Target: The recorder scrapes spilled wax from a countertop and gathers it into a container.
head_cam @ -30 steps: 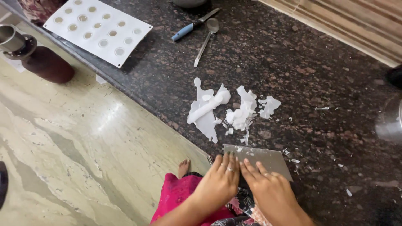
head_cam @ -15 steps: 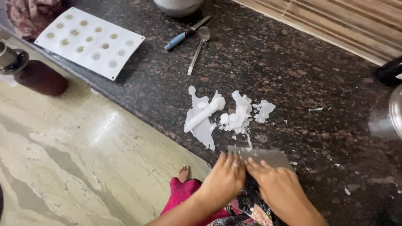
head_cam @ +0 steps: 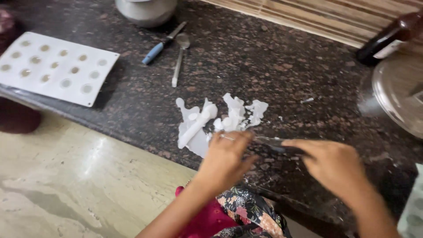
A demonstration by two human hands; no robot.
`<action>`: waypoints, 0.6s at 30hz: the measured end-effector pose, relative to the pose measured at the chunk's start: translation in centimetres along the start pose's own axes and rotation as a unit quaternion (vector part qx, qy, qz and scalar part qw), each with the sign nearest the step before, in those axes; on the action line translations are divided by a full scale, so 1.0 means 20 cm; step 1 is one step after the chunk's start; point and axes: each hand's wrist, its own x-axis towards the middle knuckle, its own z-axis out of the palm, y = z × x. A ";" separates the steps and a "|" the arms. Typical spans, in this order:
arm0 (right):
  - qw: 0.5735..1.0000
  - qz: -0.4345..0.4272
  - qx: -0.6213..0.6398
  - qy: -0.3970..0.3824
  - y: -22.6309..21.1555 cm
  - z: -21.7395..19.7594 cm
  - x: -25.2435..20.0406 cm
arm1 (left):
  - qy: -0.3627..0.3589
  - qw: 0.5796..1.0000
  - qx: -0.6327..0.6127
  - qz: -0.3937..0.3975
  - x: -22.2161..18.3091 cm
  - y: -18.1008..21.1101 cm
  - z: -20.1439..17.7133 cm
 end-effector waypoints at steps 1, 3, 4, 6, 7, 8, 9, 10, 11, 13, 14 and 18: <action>0.999 0.034 0.003 -0.004 0.05 -0.02 -0.04 | 0.054 0.998 -0.034 -0.013 -0.01 -0.03 -0.05; 0.997 0.074 0.006 -0.007 0.07 -0.09 -0.08 | 0.105 0.992 -0.072 -0.021 0.00 -0.08 -0.07; 0.993 0.116 0.036 -0.001 0.04 -0.13 -0.09 | 0.083 0.983 -0.149 -0.063 0.01 -0.10 -0.05; 0.984 0.164 0.065 0.009 0.04 -0.12 -0.10 | 0.057 0.967 -0.227 -0.098 0.05 -0.13 0.02; 0.972 0.203 0.116 -0.001 0.09 -0.07 -0.09 | 0.063 0.948 -0.307 -0.046 0.09 -0.14 0.06; 0.956 0.240 0.167 -0.012 0.13 -0.01 -0.09 | 0.068 0.921 -0.385 0.005 0.13 -0.14 0.10; 0.955 0.247 0.168 -0.007 0.15 0.05 -0.09 | 0.064 0.920 -0.386 0.013 0.17 -0.13 0.16; 0.945 0.182 0.265 0.053 0.17 0.11 -0.08 | 0.053 0.854 -0.518 -0.002 0.21 -0.12 0.22; 0.919 0.116 0.358 0.115 0.19 0.17 -0.08 | 0.038 0.768 -0.639 -0.019 0.24 -0.11 0.28; 0.886 0.092 0.428 0.152 0.22 0.26 -0.07 | 0.053 0.749 -0.657 -0.058 0.27 -0.10 0.36; 0.847 0.059 0.495 0.184 0.24 0.31 -0.06 | 0.073 0.730 -0.672 -0.104 0.28 -0.10 0.40; 0.800 0.085 0.552 0.219 0.24 0.35 -0.10 | 0.104 0.690 -0.712 -0.078 0.32 -0.06 0.48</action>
